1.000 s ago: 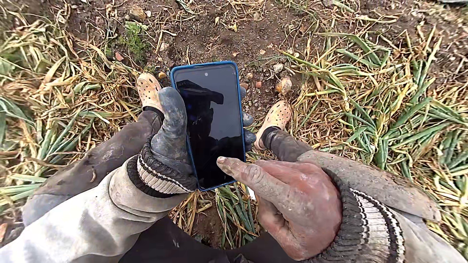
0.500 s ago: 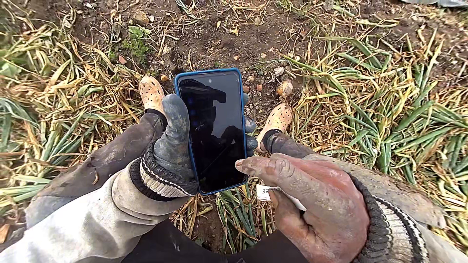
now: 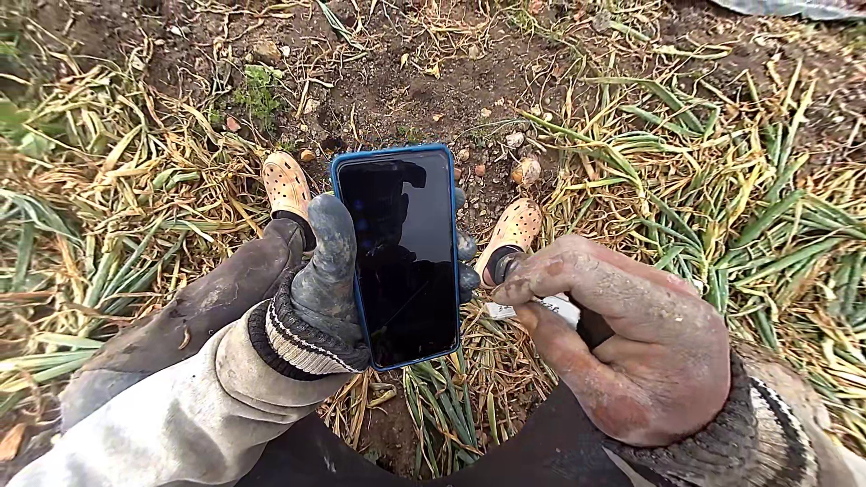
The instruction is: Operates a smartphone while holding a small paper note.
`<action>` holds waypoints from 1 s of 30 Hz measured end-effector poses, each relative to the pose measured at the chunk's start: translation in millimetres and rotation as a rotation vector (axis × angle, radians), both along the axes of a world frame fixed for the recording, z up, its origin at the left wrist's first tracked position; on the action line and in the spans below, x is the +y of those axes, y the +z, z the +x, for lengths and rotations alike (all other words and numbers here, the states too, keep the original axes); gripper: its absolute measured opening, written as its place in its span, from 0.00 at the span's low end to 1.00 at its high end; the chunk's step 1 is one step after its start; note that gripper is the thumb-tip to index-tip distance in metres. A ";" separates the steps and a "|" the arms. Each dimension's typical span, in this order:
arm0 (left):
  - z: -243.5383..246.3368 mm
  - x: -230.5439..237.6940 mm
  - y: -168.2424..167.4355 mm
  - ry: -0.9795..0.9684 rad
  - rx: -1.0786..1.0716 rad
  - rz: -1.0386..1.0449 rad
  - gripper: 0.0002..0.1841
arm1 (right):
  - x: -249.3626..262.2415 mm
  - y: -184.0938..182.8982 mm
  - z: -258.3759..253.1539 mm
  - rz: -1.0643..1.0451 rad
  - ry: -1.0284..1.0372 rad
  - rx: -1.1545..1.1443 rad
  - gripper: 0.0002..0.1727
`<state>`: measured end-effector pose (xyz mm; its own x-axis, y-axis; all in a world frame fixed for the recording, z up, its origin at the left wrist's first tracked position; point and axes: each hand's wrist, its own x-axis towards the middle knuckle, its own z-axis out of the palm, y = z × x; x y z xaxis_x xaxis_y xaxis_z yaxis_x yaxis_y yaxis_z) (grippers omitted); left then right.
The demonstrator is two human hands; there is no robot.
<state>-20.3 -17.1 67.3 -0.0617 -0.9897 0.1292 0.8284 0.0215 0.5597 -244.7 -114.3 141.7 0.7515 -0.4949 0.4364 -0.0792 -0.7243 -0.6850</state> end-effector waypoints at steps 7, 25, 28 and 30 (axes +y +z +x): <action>-5.0 -6.0 4.6 -0.069 0.093 -0.045 0.50 | -5.1 -0.4 -1.0 0.137 -0.029 -0.072 0.11; -3.4 -5.2 6.7 -0.011 0.045 -0.043 0.49 | 1.8 -1.2 3.3 0.269 -0.139 -0.226 0.18; -0.9 -6.3 4.4 -0.061 0.073 -0.072 0.48 | 1.4 -3.1 4.4 0.202 -0.138 -0.210 0.12; -2.2 -6.9 9.7 -0.056 0.051 -0.069 0.47 | 0.8 -3.1 4.8 0.171 -0.140 -0.193 0.09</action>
<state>-22.5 -24.0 77.1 -0.1079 -0.9735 0.2017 0.8567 0.0119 0.5157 -239.9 -113.5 138.6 0.5818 -0.6666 0.4659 -0.0267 -0.5883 -0.8082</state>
